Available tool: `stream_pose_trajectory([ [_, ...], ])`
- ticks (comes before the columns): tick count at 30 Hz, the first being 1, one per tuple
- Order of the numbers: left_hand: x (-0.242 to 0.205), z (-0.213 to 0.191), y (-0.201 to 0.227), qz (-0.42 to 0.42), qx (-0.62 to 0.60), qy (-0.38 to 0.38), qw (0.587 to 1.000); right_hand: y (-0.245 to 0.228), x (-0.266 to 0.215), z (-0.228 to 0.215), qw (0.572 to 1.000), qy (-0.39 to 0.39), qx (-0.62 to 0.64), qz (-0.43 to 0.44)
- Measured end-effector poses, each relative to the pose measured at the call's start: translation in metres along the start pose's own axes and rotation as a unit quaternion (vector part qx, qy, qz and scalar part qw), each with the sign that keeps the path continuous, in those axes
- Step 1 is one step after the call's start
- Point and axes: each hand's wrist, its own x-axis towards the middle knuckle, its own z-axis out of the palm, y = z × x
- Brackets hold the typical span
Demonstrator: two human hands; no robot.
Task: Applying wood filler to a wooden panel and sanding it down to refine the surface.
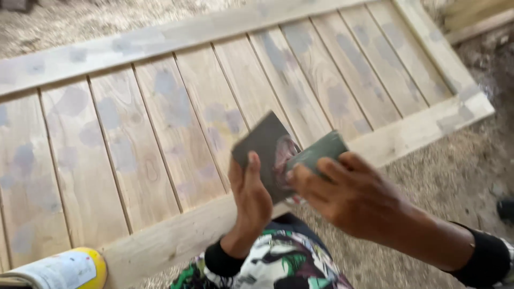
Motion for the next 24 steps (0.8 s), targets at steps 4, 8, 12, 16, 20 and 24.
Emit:
stream_pose_trajectory([
  [4,0.012,0.009,0.017,-0.007,-0.005,-0.015,1.000,0.022,0.012,-0.010,0.999,0.006,-0.041,-0.031],
  [8,-0.016,-0.003,0.017,-0.031,0.016,-0.032,0.999,-0.004,0.006,-0.021,1.000,0.015,0.011,-0.005],
  [12,0.006,-0.001,0.014,0.039,0.005,-0.054,0.998,0.026,0.027,-0.036,0.998,0.053,0.013,0.008],
  [16,-0.011,-0.006,0.022,0.018,-0.010,-0.084,0.996,0.007,0.017,-0.039,0.998,0.061,0.033,0.014],
  [20,-0.005,-0.004,0.021,0.026,-0.027,-0.072,0.997,0.014,0.018,-0.027,0.997,0.071,0.008,-0.013],
  [24,-0.004,-0.003,0.019,0.031,0.001,-0.061,0.998,0.023,0.009,-0.016,0.997,0.066,-0.008,-0.030],
])
